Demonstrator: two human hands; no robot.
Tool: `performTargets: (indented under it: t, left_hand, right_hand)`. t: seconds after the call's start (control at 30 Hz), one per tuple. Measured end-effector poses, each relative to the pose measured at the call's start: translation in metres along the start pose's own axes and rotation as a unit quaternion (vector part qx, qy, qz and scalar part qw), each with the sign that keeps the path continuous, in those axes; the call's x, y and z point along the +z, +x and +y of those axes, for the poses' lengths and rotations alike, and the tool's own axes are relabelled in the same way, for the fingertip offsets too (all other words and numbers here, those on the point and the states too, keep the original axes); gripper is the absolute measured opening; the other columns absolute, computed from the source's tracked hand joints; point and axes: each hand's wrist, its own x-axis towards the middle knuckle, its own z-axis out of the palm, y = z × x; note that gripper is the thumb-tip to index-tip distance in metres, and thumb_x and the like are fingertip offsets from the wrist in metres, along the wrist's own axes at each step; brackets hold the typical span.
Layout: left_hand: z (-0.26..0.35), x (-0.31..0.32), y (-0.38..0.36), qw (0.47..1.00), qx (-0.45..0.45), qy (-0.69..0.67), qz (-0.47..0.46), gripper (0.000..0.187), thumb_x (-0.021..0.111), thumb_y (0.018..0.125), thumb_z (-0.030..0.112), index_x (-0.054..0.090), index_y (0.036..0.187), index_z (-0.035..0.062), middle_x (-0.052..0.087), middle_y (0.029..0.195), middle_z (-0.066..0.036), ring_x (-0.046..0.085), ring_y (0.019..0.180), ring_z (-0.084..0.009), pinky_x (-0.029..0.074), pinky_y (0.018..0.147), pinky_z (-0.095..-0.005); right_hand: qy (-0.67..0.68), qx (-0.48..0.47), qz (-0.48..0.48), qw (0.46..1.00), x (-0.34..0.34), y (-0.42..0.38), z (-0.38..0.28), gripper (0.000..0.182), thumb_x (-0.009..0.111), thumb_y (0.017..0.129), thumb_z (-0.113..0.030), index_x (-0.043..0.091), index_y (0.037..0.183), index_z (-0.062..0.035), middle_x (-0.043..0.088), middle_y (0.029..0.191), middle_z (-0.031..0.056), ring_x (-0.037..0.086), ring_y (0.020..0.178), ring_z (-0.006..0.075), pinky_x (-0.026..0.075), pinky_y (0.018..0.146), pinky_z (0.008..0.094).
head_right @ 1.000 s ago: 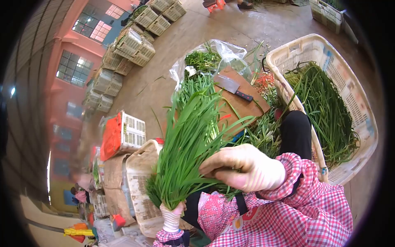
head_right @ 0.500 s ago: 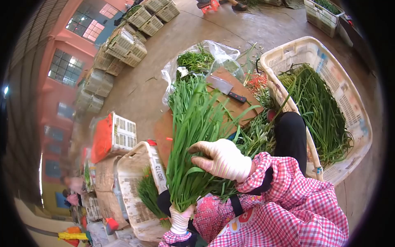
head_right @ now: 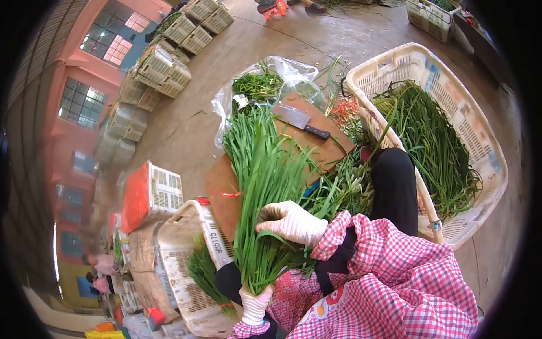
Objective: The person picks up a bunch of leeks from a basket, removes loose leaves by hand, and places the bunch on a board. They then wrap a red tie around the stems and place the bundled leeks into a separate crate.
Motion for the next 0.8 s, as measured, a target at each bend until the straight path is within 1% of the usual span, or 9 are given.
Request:
performTargets:
  t: [0.13,0.23,0.27,0.37,0.4,0.47,0.63,0.73,0.8]
  left_hand:
    - [-0.014,-0.012,-0.002,0.994,-0.085,-0.075,-0.004,0.031,0.069,0.074,0.004,0.059,0.104,-0.0024,0.067,0.094,-0.007,0.063,0.083,-0.0147,0.05,0.074,-0.0282]
    - [-0.005,-0.008,0.002,0.997,-0.025,-0.074,-0.008,0.038,0.068,0.074,0.0,0.056,0.109,-0.004,0.065,0.102,-0.009,0.062,0.089,-0.0143,0.049,0.079,-0.0272]
    - [-0.002,-0.006,0.004,0.997,-0.025,-0.074,-0.008,0.038,0.068,0.074,0.0,0.056,0.109,-0.004,0.065,0.102,-0.009,0.062,0.089,-0.0143,0.049,0.079,-0.0272]
    - [0.004,-0.006,0.011,0.999,-0.012,-0.034,-0.021,0.045,0.068,0.074,0.0,0.053,0.116,-0.0021,0.065,0.104,-0.009,0.062,0.092,-0.0141,0.049,0.082,-0.0268]
    - [0.006,-0.006,0.012,0.999,-0.013,-0.033,-0.022,0.045,0.068,0.074,0.0,0.053,0.116,-0.0021,0.065,0.104,-0.009,0.062,0.092,-0.0141,0.049,0.082,-0.0268]
    - [0.011,-0.007,0.017,0.999,0.022,-0.028,-0.039,0.046,0.068,0.075,0.001,0.053,0.118,-0.0003,0.066,0.104,-0.008,0.063,0.091,-0.0137,0.05,0.08,-0.0267]
    - [0.022,-0.015,0.036,0.983,0.147,0.11,0.016,0.054,0.074,0.071,0.009,0.052,0.118,-0.002,0.068,0.094,-0.013,0.067,0.082,-0.0186,0.051,0.073,-0.0296]
    - [0.009,-0.035,0.054,0.979,0.152,0.09,0.098,0.052,0.072,0.073,0.009,0.053,0.12,-0.002,0.068,0.095,-0.012,0.065,0.084,-0.0166,0.051,0.075,-0.0297]
    - [0.003,-0.049,0.064,0.975,0.157,0.067,0.141,0.051,0.071,0.073,0.01,0.054,0.119,-0.0024,0.068,0.095,-0.012,0.065,0.084,-0.0156,0.051,0.076,-0.0293]
  right_hand:
    - [0.171,0.062,-0.096,0.979,-0.007,-0.016,0.001,0.024,0.064,0.084,-0.023,0.062,0.095,-0.0009,0.061,0.068,0.0036,0.056,0.052,0.0103,0.045,0.046,0.0247]
    - [0.268,0.058,-0.239,0.931,-0.013,-0.03,0.004,0.032,0.066,0.083,-0.031,0.058,0.088,-0.0006,0.058,0.058,0.0086,0.056,0.046,0.0167,0.044,0.043,0.027]
    - [0.377,0.083,-0.303,0.871,-0.013,-0.031,0.011,0.027,0.066,0.084,-0.019,0.054,0.093,0.0032,0.057,0.059,0.0107,0.057,0.05,0.0203,0.045,0.046,0.0312]
    - [0.449,0.067,-0.337,0.825,-0.006,-0.048,0.014,0.024,0.067,0.083,-0.013,0.054,0.092,0.0048,0.059,0.061,0.012,0.056,0.049,0.0199,0.044,0.043,0.0316]
    - [0.387,-0.021,-0.33,0.861,-0.003,-0.051,0.01,0.023,0.066,0.083,-0.012,0.054,0.092,0.0057,0.06,0.063,0.0128,0.056,0.048,0.0187,0.043,0.04,0.0297]
    - [0.419,0.085,-0.39,0.816,-0.009,-0.063,0.002,0.024,0.07,0.081,-0.014,0.053,0.089,0.0014,0.055,0.072,0.0068,0.052,0.048,0.0139,0.04,0.041,0.0264]
    - [0.438,0.117,-0.422,0.785,-0.007,-0.086,0.002,0.032,0.072,0.079,-0.02,0.054,0.089,0.0043,0.057,0.067,0.0111,0.054,0.049,0.0178,0.044,0.042,0.0259]
    - [0.352,-0.129,-0.486,0.79,-0.02,-0.081,0.003,0.023,0.065,0.084,-0.016,0.056,0.083,0.0058,0.057,0.064,0.0109,0.054,0.051,0.0198,0.041,0.043,0.0332]
    - [0.328,-0.118,-0.438,0.828,-0.044,-0.095,-0.007,0.023,0.066,0.083,-0.017,0.058,0.081,0.0055,0.06,0.067,0.0161,0.056,0.053,0.0265,0.041,0.046,0.0376]
